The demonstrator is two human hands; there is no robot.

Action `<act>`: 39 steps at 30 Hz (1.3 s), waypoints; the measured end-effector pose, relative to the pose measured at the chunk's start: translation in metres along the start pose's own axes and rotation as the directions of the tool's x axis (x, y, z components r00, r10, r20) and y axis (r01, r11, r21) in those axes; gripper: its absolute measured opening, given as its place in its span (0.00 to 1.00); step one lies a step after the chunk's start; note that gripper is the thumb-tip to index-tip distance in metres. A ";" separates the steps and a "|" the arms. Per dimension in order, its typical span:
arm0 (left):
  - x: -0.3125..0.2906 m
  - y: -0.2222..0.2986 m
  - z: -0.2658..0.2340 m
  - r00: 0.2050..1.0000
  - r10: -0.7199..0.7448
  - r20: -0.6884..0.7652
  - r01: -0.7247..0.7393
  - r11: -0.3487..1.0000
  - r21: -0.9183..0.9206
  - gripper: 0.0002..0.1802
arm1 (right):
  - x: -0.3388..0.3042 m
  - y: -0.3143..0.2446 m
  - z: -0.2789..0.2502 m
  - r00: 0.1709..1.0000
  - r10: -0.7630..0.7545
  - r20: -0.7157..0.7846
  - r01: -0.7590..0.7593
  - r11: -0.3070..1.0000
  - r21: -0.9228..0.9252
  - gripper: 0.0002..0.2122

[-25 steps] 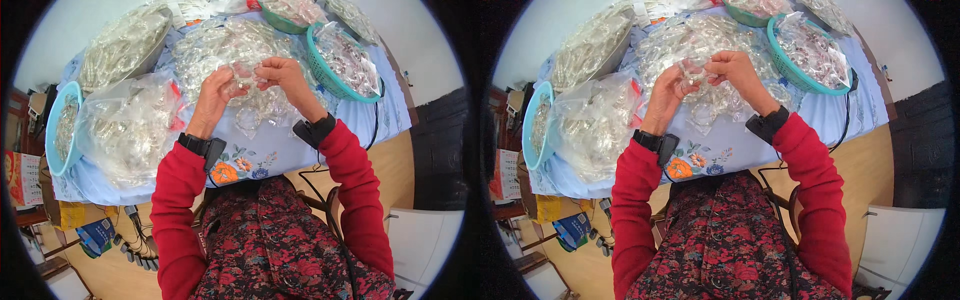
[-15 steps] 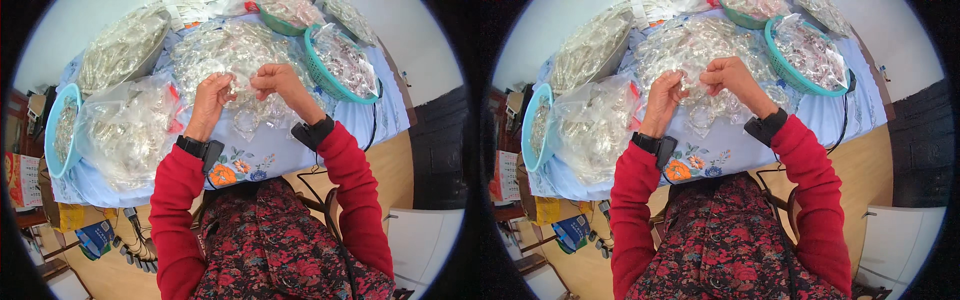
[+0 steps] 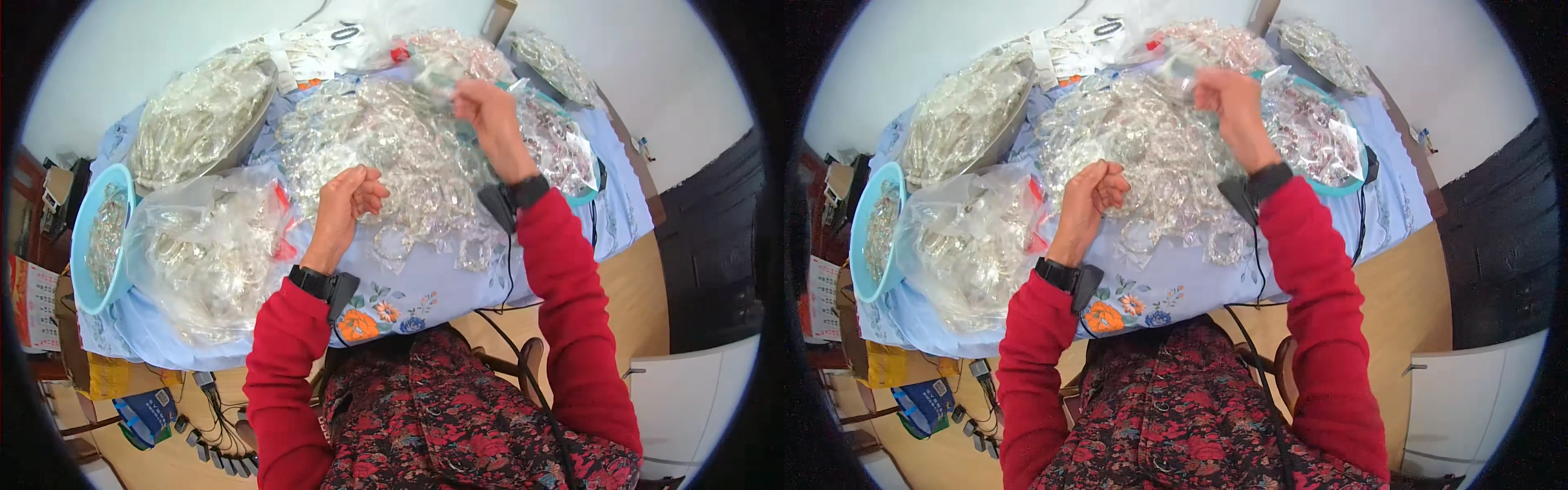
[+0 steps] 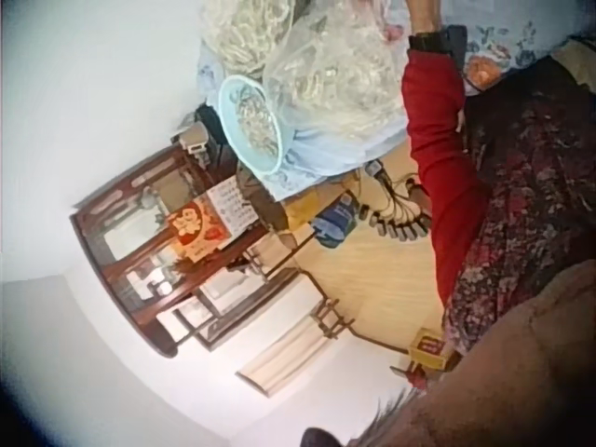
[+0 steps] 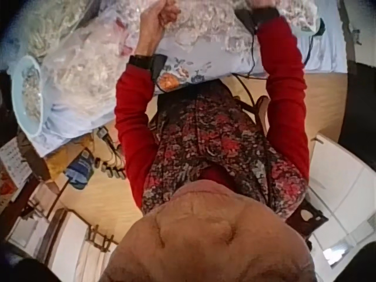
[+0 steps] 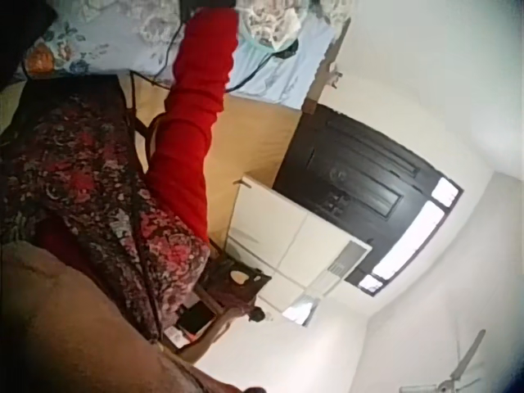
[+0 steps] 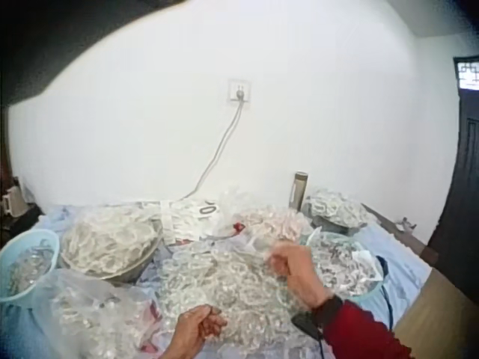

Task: Sort small clear plastic components from a central pile into various bowls and bags.

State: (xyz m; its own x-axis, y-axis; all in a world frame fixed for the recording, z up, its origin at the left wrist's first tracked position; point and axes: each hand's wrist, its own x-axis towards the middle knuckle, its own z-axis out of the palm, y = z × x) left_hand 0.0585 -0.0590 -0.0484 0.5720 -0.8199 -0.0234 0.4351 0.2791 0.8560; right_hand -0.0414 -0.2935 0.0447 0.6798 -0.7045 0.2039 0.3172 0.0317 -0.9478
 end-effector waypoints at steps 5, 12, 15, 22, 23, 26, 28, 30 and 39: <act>-0.001 -0.003 -0.001 1.000 -0.027 0.011 0.027 1.000 -0.002 0.16 | 0.060 -0.006 -0.013 0.980 0.038 -0.196 0.002 0.980 0.198 0.09; 0.001 0.001 -0.002 0.999 -0.038 -0.009 0.038 0.999 -0.011 0.16 | 0.023 0.034 0.009 0.977 0.201 0.068 -0.184 0.963 -0.198 0.11; 0.000 -0.001 -0.005 0.999 -0.038 -0.012 0.038 0.999 -0.010 0.16 | 0.024 0.045 0.024 0.973 0.209 0.100 -0.160 0.918 -0.364 0.11; 0.002 -0.003 -0.004 0.999 -0.047 -0.004 0.047 0.999 -0.003 0.16 | 0.041 0.073 0.052 0.801 -0.140 0.582 0.579 0.428 -0.694 0.12; 0.002 -0.003 -0.004 0.999 -0.049 -0.008 0.049 0.999 -0.004 0.16 | 0.042 0.078 0.057 0.676 -0.158 0.720 0.728 0.298 -0.617 0.13; 0.002 -0.002 -0.002 0.998 -0.055 -0.011 0.055 0.998 0.001 0.16 | 0.057 0.093 0.040 0.574 -0.129 0.809 0.817 0.158 -0.554 0.14; 0.002 -0.002 -0.001 0.998 -0.059 -0.009 0.059 0.998 0.001 0.16 | 0.067 0.097 0.025 0.655 -0.092 0.750 0.754 0.143 -0.641 0.15; 0.000 -0.001 -0.002 0.998 -0.060 -0.012 0.060 0.998 0.005 0.16 | 0.067 0.096 0.023 0.692 -0.027 0.721 0.717 0.141 -0.683 0.15; -0.001 -0.001 -0.002 0.998 -0.058 -0.007 0.058 0.998 0.014 0.16 | 0.057 0.092 0.054 0.702 0.161 0.693 0.671 0.177 -0.720 0.19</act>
State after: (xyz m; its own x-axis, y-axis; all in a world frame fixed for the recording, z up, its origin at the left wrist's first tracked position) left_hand 0.0591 -0.0577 -0.0505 0.5503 -0.8314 -0.0768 0.4584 0.2239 0.8601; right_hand 0.0618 -0.2923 -0.0174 0.9871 0.0019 0.1601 0.0355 -0.9776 -0.2073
